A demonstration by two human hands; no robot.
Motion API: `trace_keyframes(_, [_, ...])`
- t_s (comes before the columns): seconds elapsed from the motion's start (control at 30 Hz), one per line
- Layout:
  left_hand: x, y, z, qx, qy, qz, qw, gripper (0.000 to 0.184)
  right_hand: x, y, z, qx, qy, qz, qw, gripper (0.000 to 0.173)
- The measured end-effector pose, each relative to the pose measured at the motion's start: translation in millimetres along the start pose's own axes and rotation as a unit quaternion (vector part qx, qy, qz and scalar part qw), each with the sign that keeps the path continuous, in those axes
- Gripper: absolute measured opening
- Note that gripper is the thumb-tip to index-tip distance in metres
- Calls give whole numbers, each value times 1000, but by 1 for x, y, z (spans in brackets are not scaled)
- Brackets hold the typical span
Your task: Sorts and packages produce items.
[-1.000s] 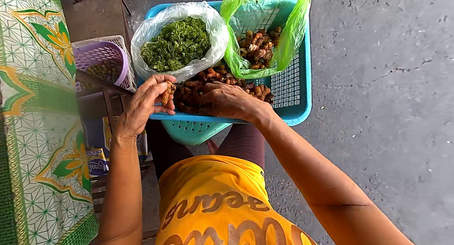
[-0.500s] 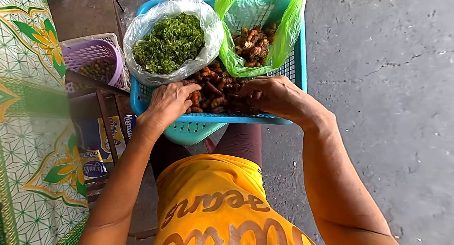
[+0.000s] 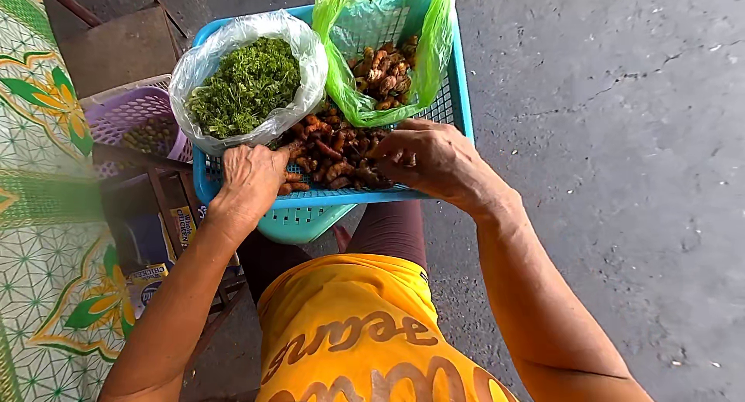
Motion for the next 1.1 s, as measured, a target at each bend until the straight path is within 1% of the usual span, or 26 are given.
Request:
trace_keyframes(0.07, [4, 3, -7, -30, 8, -9, 999, 17, -2, -18, 11, 66, -46, -1, 997, 11])
trace_keyframes(0.13, [6, 7, -20, -84, 1, -29, 996, 17, -7, -32, 19, 128, -97, -17, 987, 17])
trace_keyframes(0.2, [6, 10, -36, -141, -13, -41, 989, 17, -9, -33, 22, 157, -119, -33, 980, 22])
trace_keyframes(0.27, [10, 5, -39, -137, 3, -39, 990, 19, -10, -33, 24, 165, -116, -36, 979, 22])
trace_keyframes(0.33, [19, -1, -34, -91, 35, -36, 995, 21, -10, -31, 22, 144, -87, -17, 986, 20])
trace_keyframes(0.4, [28, -7, -27, -46, 60, -30, 997, 25, -11, -22, 15, 83, -54, 21, 995, 15])
trace_keyframes(0.47, [31, -9, -25, -49, 57, -29, 997, 27, -17, -11, 6, 26, -45, 103, 993, 16])
trace_keyframes(0.53, [29, -7, -28, -90, 29, -61, 994, 28, -29, -5, -4, -20, -60, 237, 969, 20])
trace_keyframes(0.57, [26, -4, -30, -116, -3, -104, 988, 30, -36, -4, -7, -41, -65, 299, 951, 22])
trace_keyframes(0.6, [20, 0, -32, -133, -43, -159, 977, 33, -41, -4, -10, -59, -70, 336, 938, 24])
trace_keyframes(0.63, [12, 5, -34, -141, -87, -216, 962, 36, -43, -3, -11, -66, -73, 340, 935, 25])
trace_keyframes(0.67, [3, 11, -34, -139, -125, -263, 947, 37, -43, -2, -10, -60, -73, 317, 944, 25])
trace_keyframes(0.73, [-18, 28, -31, -122, -174, -312, 926, 35, -37, 4, -4, -41, -62, 226, 971, 21])
trace_keyframes(0.83, [-45, 69, -13, -98, -192, -272, 938, 31, -31, 30, 13, -35, -62, 102, 992, 21])
trace_keyframes(0.93, [-64, 120, 14, -99, -176, -209, 957, 33, -32, 72, 38, -79, -101, 53, 990, 26])
trace_keyframes(0.97, [-68, 136, 24, -103, -171, -200, 959, 36, -32, 84, 44, -94, -105, 49, 989, 32])
trace_keyframes(1.0, [-70, 149, 34, -111, -170, -198, 959, 43, -31, 93, 49, -100, -106, 47, 988, 41])
trace_keyframes(1.03, [-71, 160, 42, -120, -170, -201, 957, 53, -31, 99, 52, -102, -106, 45, 988, 49])
trace_keyframes(1.07, [-72, 168, 47, -131, -169, -203, 956, 63, -31, 101, 53, -103, -107, 45, 988, 55])
trace_keyframes(1.1, [-73, 173, 49, -143, -170, -209, 952, 68, -33, 101, 52, -103, -111, 50, 987, 58])
Point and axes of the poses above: each hand's wrist, its own z-axis towards the middle knuckle, its own y-axis out of the back of the hand, x = y × z, the point moved 9 cm from there along z, towards the middle knuckle, and after that the axes turned 15 degrees about x, right-handed, at the moved point
